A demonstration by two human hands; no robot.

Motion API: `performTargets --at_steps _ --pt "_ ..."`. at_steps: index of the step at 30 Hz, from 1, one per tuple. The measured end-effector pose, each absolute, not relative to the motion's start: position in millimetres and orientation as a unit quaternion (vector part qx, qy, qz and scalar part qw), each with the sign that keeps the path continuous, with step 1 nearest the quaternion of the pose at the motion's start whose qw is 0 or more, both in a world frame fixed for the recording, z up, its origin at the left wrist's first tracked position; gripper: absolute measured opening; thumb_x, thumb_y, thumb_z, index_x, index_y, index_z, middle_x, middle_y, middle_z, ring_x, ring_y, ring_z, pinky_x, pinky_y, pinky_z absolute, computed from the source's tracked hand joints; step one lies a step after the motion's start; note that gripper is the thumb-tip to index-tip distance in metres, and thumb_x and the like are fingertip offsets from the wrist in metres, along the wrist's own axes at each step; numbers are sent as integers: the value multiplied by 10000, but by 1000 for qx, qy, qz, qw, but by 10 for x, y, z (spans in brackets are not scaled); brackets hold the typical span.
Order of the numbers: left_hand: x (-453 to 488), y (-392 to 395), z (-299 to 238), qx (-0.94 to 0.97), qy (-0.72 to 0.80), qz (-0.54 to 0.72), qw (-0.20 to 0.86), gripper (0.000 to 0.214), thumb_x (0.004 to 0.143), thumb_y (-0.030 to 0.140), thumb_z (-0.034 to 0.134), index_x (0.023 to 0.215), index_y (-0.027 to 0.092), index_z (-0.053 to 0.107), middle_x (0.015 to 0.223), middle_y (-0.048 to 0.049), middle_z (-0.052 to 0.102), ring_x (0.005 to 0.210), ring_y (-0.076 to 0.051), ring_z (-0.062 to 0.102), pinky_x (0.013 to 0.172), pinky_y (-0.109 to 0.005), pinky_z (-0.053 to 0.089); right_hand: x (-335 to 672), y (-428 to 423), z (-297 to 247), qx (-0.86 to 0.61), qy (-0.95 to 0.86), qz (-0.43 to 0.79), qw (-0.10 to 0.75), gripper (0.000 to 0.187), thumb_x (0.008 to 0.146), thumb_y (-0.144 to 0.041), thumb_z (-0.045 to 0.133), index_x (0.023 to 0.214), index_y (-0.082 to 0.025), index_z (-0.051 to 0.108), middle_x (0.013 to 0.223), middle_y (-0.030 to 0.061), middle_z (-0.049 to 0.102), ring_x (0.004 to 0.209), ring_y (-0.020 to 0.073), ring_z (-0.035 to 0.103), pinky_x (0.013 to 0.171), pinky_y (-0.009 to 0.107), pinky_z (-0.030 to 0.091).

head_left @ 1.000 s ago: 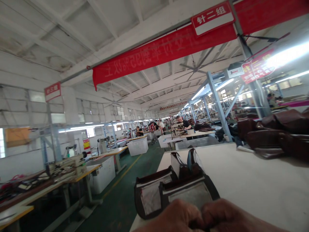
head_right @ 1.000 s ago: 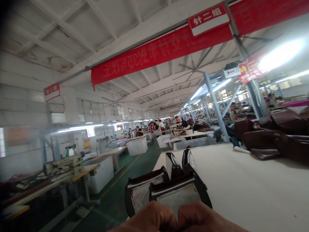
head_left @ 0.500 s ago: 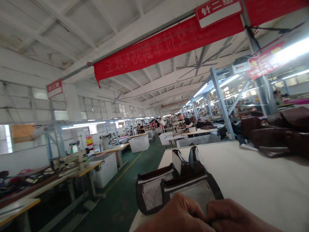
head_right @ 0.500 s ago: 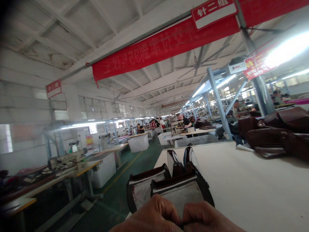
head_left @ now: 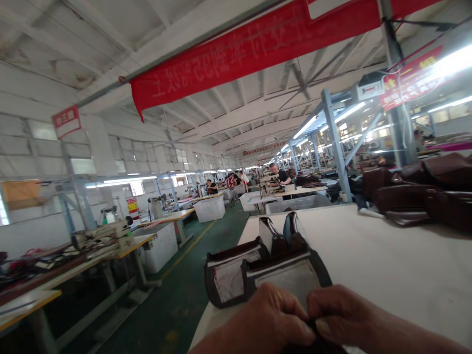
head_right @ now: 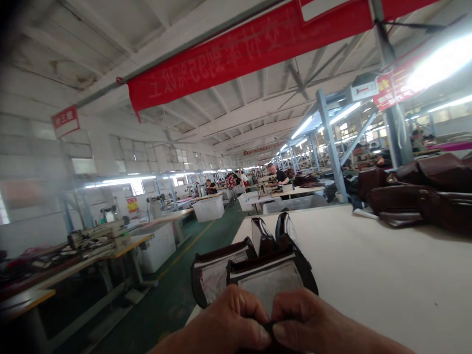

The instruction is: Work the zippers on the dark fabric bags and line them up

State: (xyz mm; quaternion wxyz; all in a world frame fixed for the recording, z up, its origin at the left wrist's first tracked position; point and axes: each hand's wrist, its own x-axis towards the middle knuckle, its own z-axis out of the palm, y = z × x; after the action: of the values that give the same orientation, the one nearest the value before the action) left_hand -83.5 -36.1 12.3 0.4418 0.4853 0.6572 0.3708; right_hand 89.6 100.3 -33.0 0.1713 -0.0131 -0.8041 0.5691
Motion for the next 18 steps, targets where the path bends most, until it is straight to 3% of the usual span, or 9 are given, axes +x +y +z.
performTargets --at_steps 5,10,18 --pt "-776 -337 121 484 650 372 453 205 641 287 749 755 120 716 586 38 524 530 -83 367 504 -246 218 881 1052 -353 15 -761 635 132 341 893 -461 674 803 -143 592 685 -35 392 655 117 330 574 247 263" --pt "-781 -332 151 509 630 363 461 196 684 278 700 774 104 692 628 29 535 578 -88 398 557 -240 258 898 1057 -351 8 -762 633 135 242 935 -354 627 828 -139 599 690 -44 400 641 106 340 567 235 270" --pt "-792 -373 160 530 613 352 469 204 726 308 684 786 113 678 642 19 527 588 -95 393 552 -238 261 931 1010 -402 11 -769 623 145 216 973 -332 583 855 -152 607 736 -32 416 689 118 363 609 246 304"
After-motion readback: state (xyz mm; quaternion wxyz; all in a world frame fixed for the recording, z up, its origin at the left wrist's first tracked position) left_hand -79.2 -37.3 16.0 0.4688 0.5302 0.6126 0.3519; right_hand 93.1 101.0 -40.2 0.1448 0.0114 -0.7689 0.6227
